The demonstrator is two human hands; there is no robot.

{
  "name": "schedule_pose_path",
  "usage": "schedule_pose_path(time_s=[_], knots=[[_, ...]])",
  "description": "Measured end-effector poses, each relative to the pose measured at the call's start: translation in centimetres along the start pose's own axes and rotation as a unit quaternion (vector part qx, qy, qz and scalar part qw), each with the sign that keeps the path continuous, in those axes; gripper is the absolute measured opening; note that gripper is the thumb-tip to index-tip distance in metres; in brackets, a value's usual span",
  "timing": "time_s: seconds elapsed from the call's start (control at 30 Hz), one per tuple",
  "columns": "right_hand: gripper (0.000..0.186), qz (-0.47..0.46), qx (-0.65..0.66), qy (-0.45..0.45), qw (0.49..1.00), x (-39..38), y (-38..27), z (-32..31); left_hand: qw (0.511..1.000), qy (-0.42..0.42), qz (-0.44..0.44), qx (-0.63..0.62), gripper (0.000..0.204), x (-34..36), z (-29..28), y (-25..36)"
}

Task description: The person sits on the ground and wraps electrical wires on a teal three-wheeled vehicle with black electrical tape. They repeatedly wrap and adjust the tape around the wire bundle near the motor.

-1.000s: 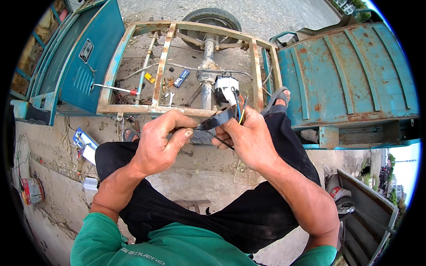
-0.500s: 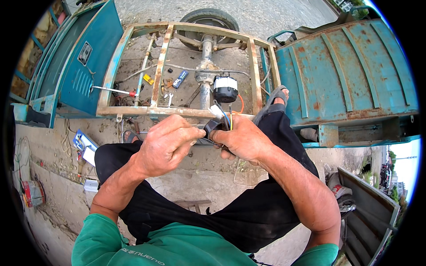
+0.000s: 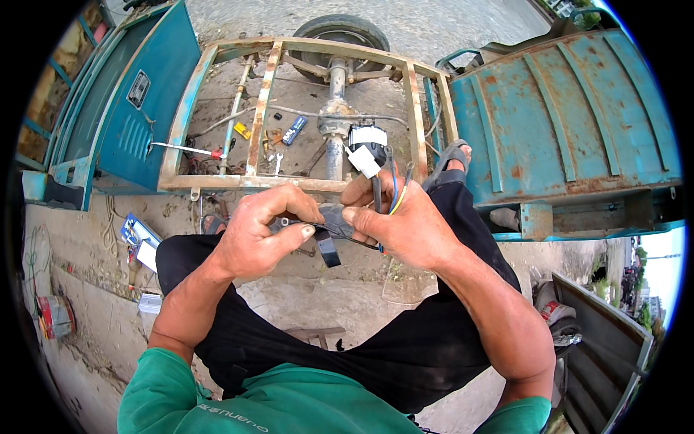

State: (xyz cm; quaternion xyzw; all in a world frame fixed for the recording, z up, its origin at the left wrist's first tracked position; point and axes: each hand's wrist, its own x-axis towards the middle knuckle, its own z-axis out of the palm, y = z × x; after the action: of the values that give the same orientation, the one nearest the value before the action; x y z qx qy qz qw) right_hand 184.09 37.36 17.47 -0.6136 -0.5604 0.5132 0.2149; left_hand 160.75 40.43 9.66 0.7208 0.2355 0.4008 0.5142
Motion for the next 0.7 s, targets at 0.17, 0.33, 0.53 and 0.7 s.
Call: schedule_pose_path(time_s=[0.17,0.33,0.53,0.7], knots=[[0.024,-0.134,-0.065,-0.048,0.988,-0.6,-0.4,0.4,0.975,-0.02,-0.183,-0.124,0.015,0.1,-0.7,-0.3],[0.042,-0.219,-0.252,-0.041,0.942,-0.7,0.2,1.2,0.959,-0.018,-0.212,-0.189,0.014,0.0,0.0,-0.3],[0.025,-0.285,-0.117,0.058,0.949,-0.8,0.2,1.8,0.942,-0.035,-0.19,-0.274,0.013,0.0,0.0,-0.4],[0.024,-0.074,0.024,0.085,0.993,-0.7,-0.9,1.2,0.998,0.026,-0.047,-0.036,0.014,-0.5,0.1,0.2]])
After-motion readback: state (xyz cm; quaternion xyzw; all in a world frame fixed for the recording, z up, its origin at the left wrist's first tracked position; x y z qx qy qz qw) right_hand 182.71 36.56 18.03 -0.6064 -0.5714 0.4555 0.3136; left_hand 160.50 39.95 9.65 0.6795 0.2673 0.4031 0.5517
